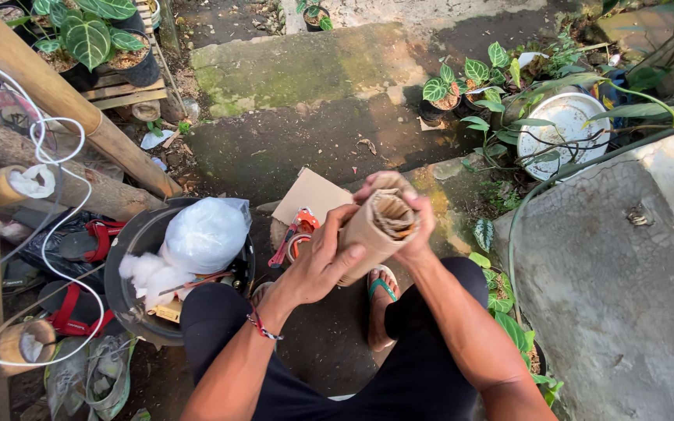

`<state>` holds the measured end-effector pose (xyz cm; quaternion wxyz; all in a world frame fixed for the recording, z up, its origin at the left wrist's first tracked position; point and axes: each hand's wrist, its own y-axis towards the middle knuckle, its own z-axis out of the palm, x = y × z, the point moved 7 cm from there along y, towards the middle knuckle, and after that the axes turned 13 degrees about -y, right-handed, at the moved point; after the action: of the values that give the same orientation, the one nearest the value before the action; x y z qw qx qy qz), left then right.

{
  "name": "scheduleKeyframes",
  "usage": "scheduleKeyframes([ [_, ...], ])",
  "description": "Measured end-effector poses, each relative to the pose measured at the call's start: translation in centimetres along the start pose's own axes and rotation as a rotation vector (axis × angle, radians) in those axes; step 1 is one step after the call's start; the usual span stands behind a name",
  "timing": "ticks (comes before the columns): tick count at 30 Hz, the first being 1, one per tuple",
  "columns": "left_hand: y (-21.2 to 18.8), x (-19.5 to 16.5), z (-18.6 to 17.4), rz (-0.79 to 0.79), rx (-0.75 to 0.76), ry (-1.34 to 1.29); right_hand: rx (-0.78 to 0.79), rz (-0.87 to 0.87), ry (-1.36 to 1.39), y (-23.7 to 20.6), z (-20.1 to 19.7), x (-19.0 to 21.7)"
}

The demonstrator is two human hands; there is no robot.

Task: The person assembles a cylindrical container from a flat piece of cardboard. They fold the cardboard into a tube, secure the seam with orange packing tape, and place a potted plant inside the finished container.

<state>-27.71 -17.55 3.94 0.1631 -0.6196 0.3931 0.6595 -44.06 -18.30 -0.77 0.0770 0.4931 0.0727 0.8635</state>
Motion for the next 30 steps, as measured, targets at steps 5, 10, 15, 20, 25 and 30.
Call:
scheduleKeyframes([
  [5, -1.4, -0.7, -2.3, -0.181, -0.029, -0.067, -0.030, -0.026, 0.078, 0.2, -0.9, 1.1],
  [10, -1.9, 0.0, -2.0, -0.099, 0.131, -0.136, -0.073, 0.005, 0.100, -0.4, 0.7, 1.1],
  [15, -2.3, 4.3, -1.1, -0.332, 0.262, -0.417, -0.104, -0.003, 0.069, -0.5, 1.4, 2.5],
  [20, -3.3, 2.8, -1.0, -0.308, 0.458, -0.463, -0.097, -0.008, 0.086, -0.2, 1.6, 3.0],
  [25, -5.2, 0.8, 0.8, -0.258, 0.700, -0.329, -0.097, 0.046, -0.012, -0.2, 1.7, 2.4],
  [30, -6.6, 1.8, 1.1, -0.299, 0.755, -0.588, -0.074, 0.009, -0.032, -0.1, 1.8, 2.4],
])
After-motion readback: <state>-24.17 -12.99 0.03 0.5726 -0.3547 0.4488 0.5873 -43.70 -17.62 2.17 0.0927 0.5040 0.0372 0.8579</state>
